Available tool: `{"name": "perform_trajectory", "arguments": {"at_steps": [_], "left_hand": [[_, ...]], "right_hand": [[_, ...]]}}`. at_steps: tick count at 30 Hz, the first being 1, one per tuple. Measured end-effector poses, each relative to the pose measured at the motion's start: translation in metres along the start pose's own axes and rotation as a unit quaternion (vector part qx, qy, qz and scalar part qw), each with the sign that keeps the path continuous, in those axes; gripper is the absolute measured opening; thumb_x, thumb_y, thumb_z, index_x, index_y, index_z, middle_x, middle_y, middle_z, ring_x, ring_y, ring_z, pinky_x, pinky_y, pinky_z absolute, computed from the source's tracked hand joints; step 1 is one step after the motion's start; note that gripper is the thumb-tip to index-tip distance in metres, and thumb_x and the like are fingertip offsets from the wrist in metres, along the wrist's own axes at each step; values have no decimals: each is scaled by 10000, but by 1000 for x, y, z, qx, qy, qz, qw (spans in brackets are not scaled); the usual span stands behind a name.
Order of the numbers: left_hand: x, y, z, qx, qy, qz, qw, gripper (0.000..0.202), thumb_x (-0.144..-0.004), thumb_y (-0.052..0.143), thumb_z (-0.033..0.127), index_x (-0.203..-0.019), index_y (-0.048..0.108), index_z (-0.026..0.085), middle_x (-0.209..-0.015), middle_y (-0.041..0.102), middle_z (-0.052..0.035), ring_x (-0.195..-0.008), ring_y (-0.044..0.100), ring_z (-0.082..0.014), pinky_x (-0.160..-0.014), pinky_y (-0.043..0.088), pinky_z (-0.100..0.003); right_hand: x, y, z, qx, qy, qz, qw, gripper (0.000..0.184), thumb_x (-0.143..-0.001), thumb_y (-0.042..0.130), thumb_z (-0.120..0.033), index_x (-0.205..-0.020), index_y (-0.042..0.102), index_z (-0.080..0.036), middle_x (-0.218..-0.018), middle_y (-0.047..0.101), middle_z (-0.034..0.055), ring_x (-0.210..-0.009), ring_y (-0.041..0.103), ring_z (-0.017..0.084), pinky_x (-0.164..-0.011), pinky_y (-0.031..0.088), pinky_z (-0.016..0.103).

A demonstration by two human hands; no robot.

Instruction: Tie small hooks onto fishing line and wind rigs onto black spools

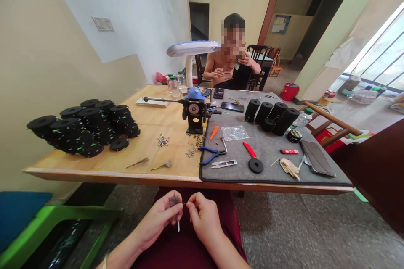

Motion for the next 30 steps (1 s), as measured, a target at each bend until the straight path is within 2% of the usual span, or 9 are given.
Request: {"name": "perform_trajectory", "arguments": {"at_steps": [5, 14, 18, 25, 28, 30], "left_hand": [[-2, -2, -1, -43, -3, 9, 999, 92, -696, 599, 180, -763, 539, 160, -501, 561, 44, -457, 435, -76, -467, 324, -197], [-5, -4, 1, -102, 18, 36, 994, 36, -630, 523, 166, -666, 521, 173, -450, 521, 52, -426, 417, -89, -441, 306, -203], [-5, -7, 6, -155, 44, 52, 985, 37, -665, 561, 199, -670, 559, 163, -494, 462, 64, -459, 383, -86, -456, 285, -206], [-4, -11, 12, -261, 76, 64, 960, 147, -723, 618, 293, -694, 654, 154, -569, 520, 29, -549, 409, -119, -535, 320, -231], [-1, -11, 17, -238, 87, 62, 965, 149, -721, 643, 310, -713, 657, 162, -594, 524, 28, -568, 423, -124, -555, 334, -230], [0, -8, 20, -199, 83, 53, 975, 132, -719, 653, 299, -725, 638, 168, -587, 492, 39, -565, 419, -118, -550, 335, -221]], "right_hand": [[2, -2, -12, 77, -49, 5, 996, 129, -871, 476, -221, -768, 551, -200, -582, 559, -19, -505, 517, 120, -519, 349, 202], [3, -1, -16, 123, -88, 3, 988, 130, -882, 457, -201, -801, 559, -202, -687, 624, 6, -585, 563, 130, -571, 367, 201], [2, 0, -15, 103, -83, -6, 991, 117, -868, 477, -188, -794, 566, -203, -662, 615, -7, -569, 556, 123, -556, 361, 197], [-2, 0, -9, 49, -43, -21, 998, 84, -837, 523, -196, -801, 598, -193, -581, 550, -40, -516, 495, 108, -534, 353, 191], [-3, 0, -9, 46, -34, -32, 998, 90, -819, 565, -231, -861, 636, -193, -549, 514, -55, -512, 471, 106, -545, 347, 199], [-3, 2, -8, 46, -30, -36, 998, 88, -804, 577, -229, -832, 653, -196, -529, 493, -60, -496, 448, 100, -533, 331, 201]]}}
Point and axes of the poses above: each hand's wrist, its own x-axis away from the middle knuckle, its own y-axis out of the palm, z = x × y, the point moved 7 cm from there along -x, towards the middle knuckle
